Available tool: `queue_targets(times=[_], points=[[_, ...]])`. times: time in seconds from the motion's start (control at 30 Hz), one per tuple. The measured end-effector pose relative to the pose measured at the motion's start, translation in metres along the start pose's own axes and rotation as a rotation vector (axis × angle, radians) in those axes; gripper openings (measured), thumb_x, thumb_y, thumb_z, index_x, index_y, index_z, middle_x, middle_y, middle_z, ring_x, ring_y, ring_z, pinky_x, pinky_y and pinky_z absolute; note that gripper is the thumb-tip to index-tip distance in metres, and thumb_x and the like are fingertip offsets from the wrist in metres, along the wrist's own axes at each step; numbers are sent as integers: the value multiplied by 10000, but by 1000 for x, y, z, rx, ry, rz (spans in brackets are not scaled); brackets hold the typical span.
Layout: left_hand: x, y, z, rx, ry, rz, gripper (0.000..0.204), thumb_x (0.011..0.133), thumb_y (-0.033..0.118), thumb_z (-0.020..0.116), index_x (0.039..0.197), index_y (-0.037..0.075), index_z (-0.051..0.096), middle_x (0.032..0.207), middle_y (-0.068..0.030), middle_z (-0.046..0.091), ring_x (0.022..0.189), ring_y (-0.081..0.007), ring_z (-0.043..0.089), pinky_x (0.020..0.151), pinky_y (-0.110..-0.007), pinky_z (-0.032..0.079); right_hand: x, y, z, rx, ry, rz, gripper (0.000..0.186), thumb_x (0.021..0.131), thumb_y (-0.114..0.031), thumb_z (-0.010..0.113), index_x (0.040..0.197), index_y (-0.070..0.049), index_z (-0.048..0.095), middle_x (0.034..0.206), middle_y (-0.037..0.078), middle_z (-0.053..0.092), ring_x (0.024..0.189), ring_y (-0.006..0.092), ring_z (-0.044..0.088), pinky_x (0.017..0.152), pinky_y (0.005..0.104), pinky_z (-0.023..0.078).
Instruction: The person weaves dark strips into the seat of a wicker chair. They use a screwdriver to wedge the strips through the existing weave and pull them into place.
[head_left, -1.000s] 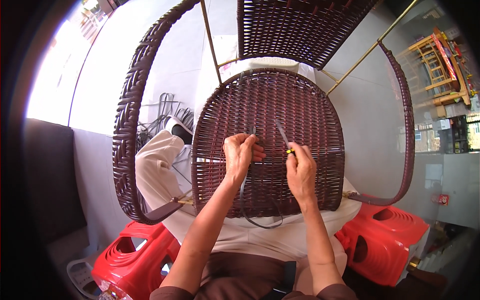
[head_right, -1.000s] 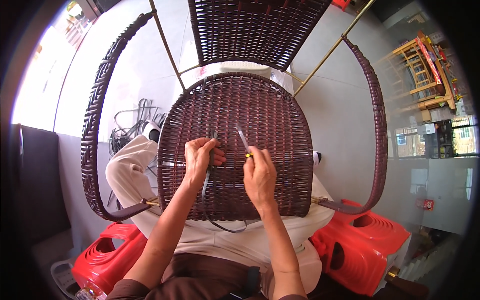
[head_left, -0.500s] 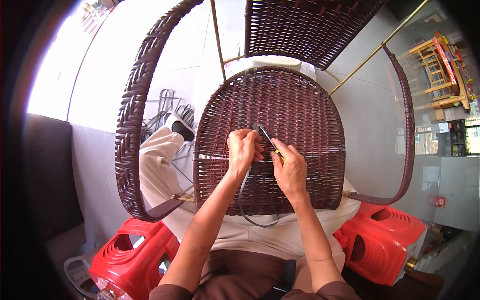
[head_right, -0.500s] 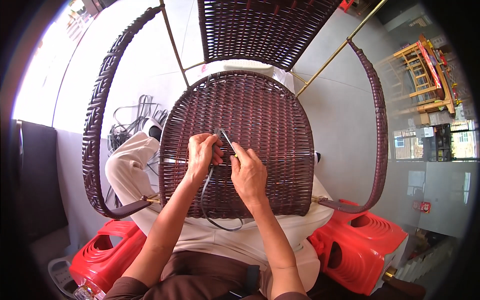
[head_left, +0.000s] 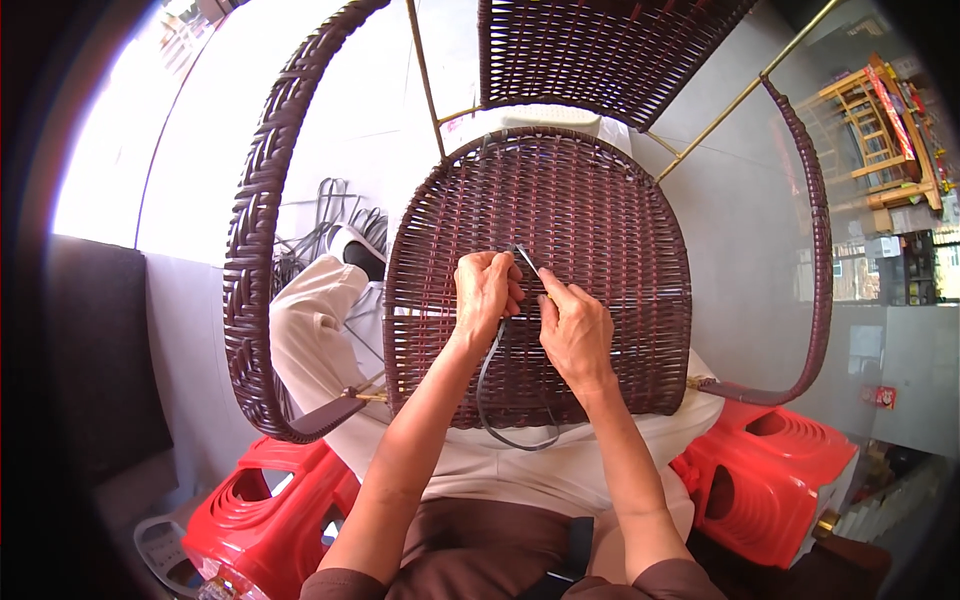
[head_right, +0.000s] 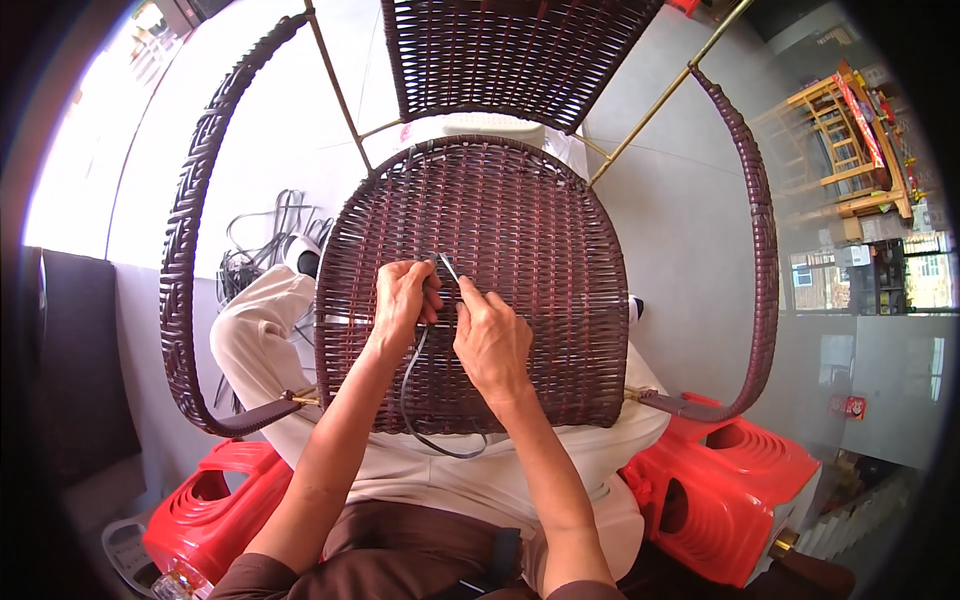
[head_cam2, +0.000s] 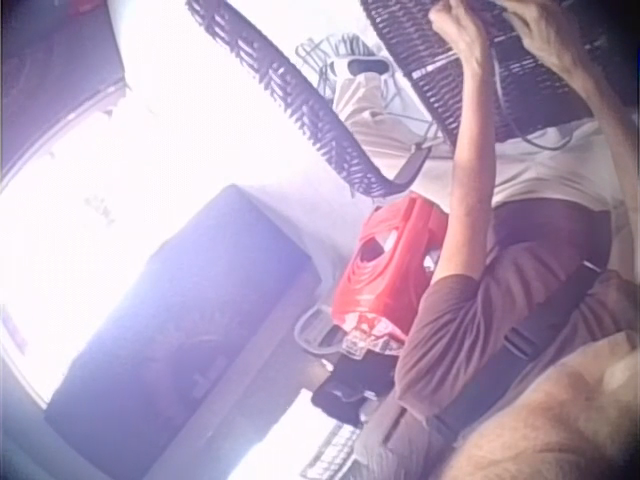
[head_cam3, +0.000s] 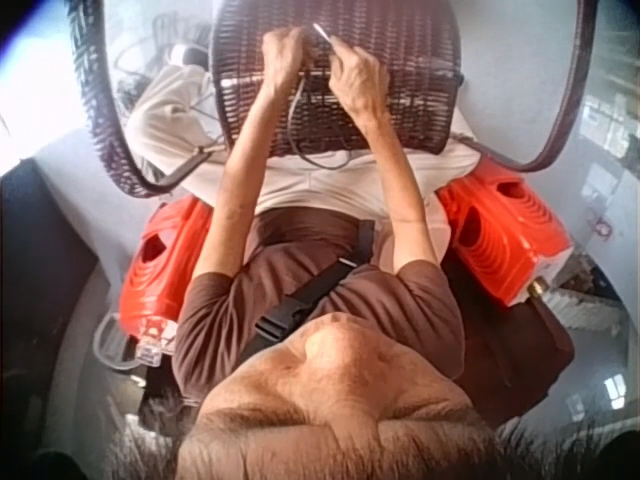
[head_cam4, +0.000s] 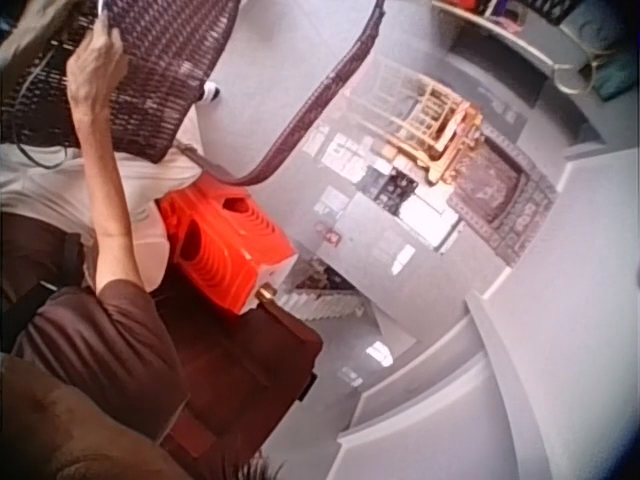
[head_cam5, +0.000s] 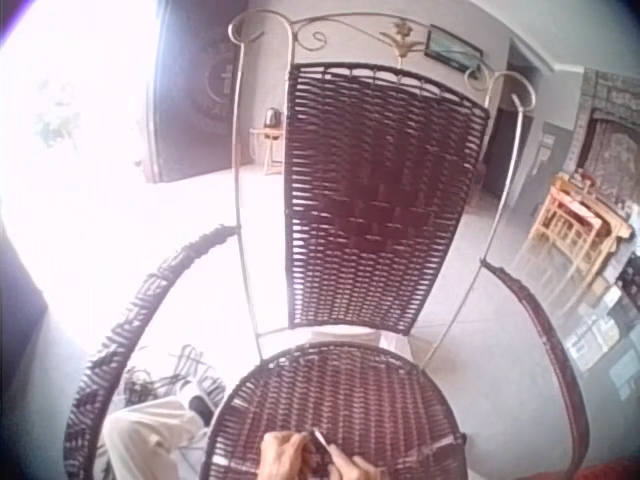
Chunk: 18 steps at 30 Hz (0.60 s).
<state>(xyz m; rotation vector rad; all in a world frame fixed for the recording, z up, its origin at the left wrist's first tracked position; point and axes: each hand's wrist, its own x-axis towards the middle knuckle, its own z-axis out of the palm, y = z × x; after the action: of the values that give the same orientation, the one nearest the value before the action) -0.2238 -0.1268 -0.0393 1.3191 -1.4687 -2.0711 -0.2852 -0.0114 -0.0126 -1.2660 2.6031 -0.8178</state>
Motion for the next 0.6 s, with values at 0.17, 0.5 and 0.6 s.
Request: queue_targets(times=[0.17,0.5,0.6], points=[[0,-1,1,-4,6,13,319,863,252,497,668,5,547,497,-74,531,328,-115,438,317,-214,327,-16,12,23,34,138,-70,330,790,-41,607,1120,-49,597,718,106,564,548,265,583,483,353,463],[0,-2,-1,-10,-5,52,339,851,248,489,668,-25,568,476,-83,539,334,-109,464,316,-222,354,-22,26,43,-20,334,-225,410,764,4,608,1169,-53,575,700,59,524,430,171,513,373,289,417],[-2,1,0,-20,8,47,335,848,246,491,658,-20,564,471,-81,536,329,-108,456,313,-222,347,-22,27,45,-22,340,-236,413,763,10,604,1170,-50,574,693,56,519,425,162,505,365,285,405]])
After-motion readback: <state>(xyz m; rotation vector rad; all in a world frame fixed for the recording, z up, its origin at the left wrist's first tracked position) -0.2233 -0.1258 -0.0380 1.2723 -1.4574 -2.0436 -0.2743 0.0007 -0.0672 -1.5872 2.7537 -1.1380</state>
